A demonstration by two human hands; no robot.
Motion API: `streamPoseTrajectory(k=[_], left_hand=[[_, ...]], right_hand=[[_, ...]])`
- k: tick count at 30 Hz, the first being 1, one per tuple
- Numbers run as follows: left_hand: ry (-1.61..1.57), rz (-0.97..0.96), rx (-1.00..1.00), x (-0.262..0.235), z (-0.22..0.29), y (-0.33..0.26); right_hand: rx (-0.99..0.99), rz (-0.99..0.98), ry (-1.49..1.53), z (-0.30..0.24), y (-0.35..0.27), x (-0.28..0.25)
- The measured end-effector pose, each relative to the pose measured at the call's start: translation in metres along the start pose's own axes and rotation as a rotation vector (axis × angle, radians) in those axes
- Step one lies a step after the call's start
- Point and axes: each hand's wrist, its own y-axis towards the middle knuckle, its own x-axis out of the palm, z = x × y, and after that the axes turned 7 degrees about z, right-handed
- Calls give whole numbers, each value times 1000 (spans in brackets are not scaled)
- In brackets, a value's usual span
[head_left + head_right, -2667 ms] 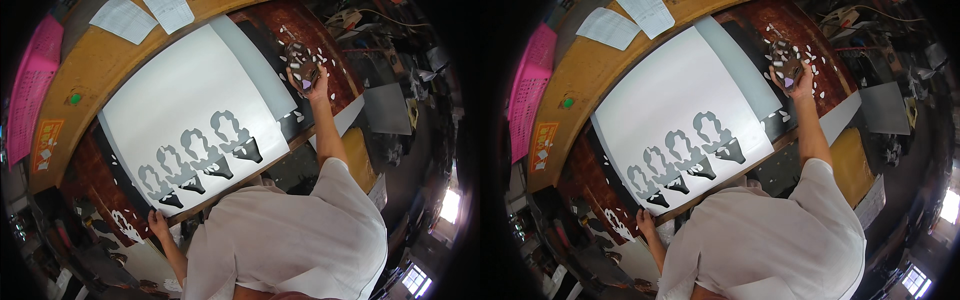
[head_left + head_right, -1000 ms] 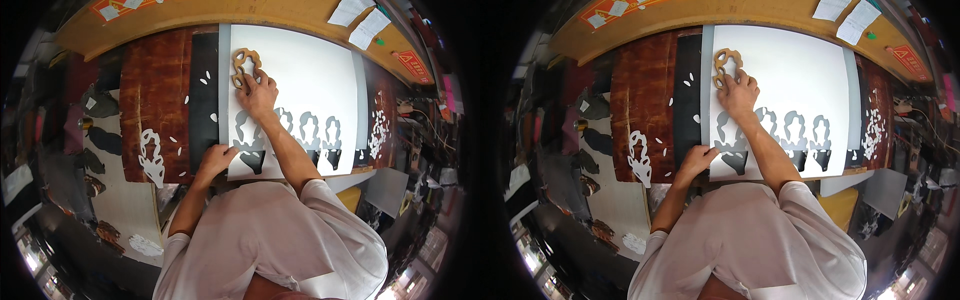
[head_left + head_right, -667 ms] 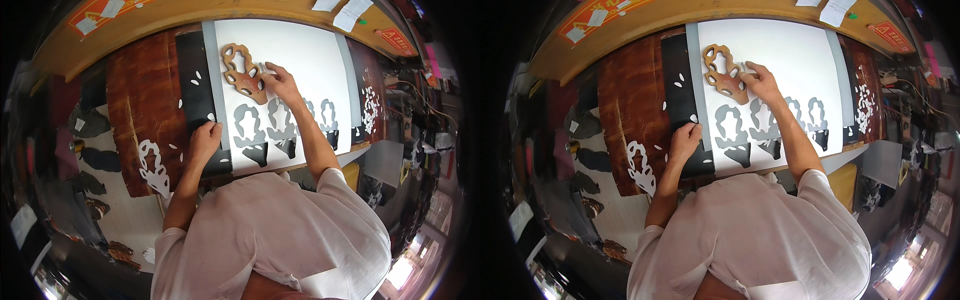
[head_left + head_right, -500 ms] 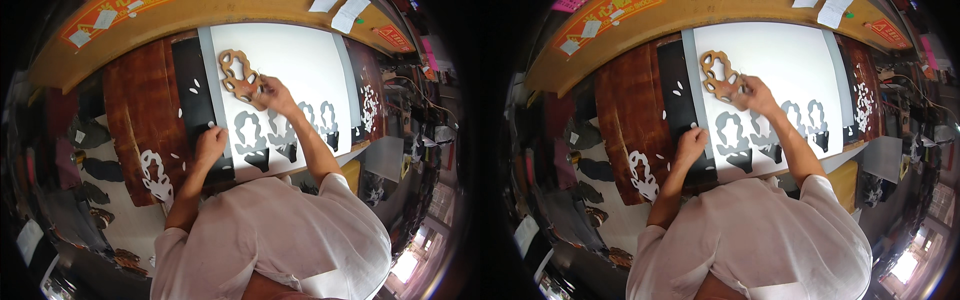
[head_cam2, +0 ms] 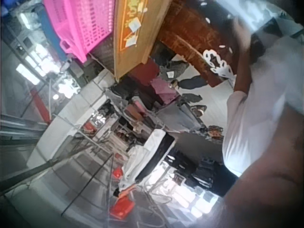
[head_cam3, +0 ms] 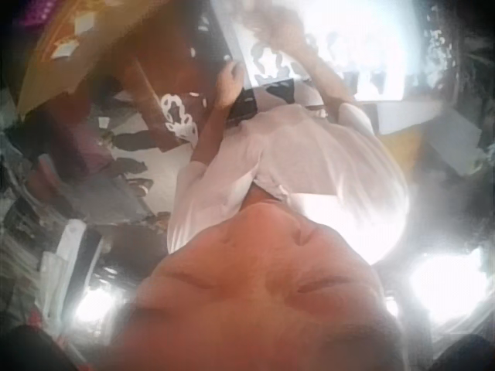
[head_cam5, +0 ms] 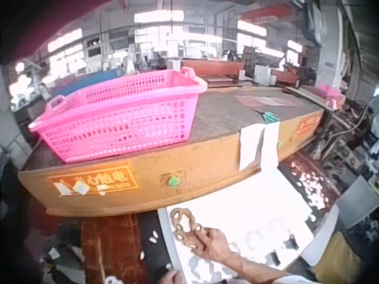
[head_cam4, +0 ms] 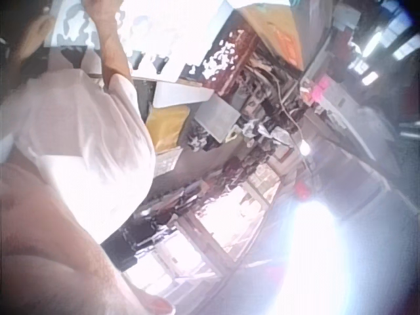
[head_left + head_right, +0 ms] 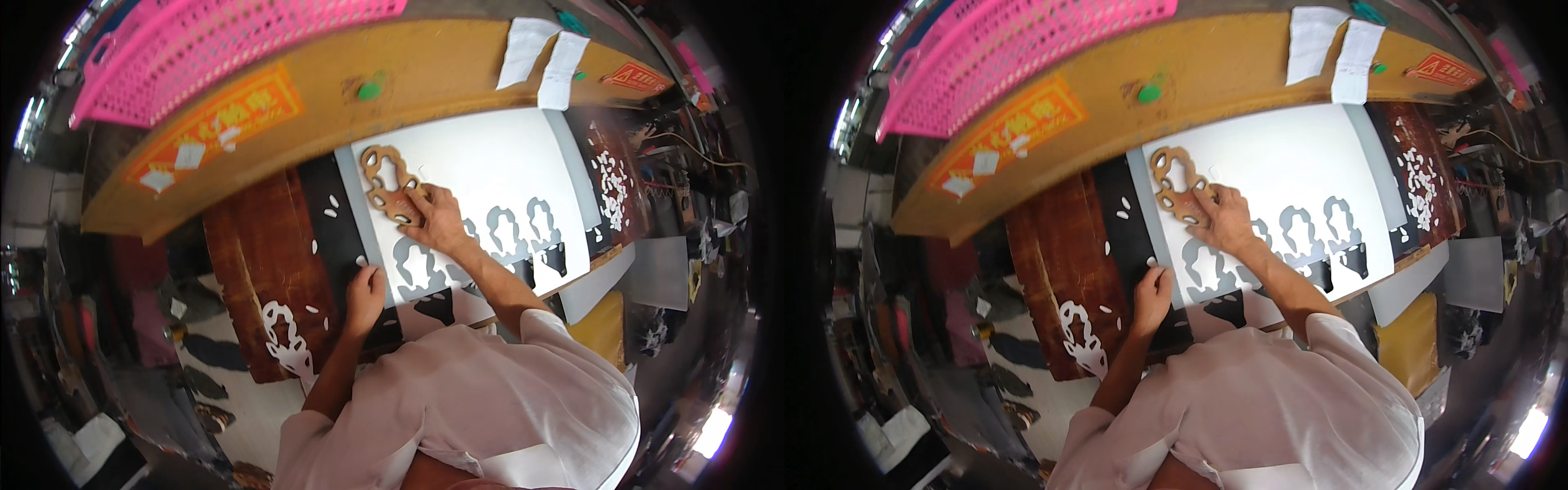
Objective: The person separates white paper cutouts from a larger sheet on a workbench, using both hands to peel and stack the pieces. The person then uses a wooden tool to press and separate additional cutouts, gathering them into a pile.
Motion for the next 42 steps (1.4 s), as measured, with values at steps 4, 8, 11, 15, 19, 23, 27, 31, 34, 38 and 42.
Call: streamPoseTrajectory(k=[4,8,11,15,19,23,27,31,34,38,42], left_hand=[[-45,77,96,-1,-9,-66],[-13,78,48,22,-27,-139],[190,248,238,42,-38,-160],[326,399,363,52,-49,-162],[337,460,358,53,-50,-162],[399,545,361,54,-48,-163],[454,525,320,54,-45,-159],[486,483,319,52,-44,-158],[418,510,332,52,-42,-162],[411,524,168,56,-32,-162],[544,441,131,54,-20,-164]], right_hand=[[110,156,189,16,-51,-34],[243,257,365,51,-133,-82],[343,424,535,87,-165,-121],[590,940,618,172,-166,-207],[300,954,324,241,-158,-277],[533,893,579,227,-212,-259],[219,306,270,170,-264,-177],[-122,347,17,141,-269,-132],[-143,225,-40,136,-267,-131],[-141,133,-186,133,-267,-133],[-125,156,-213,128,-274,-127]])
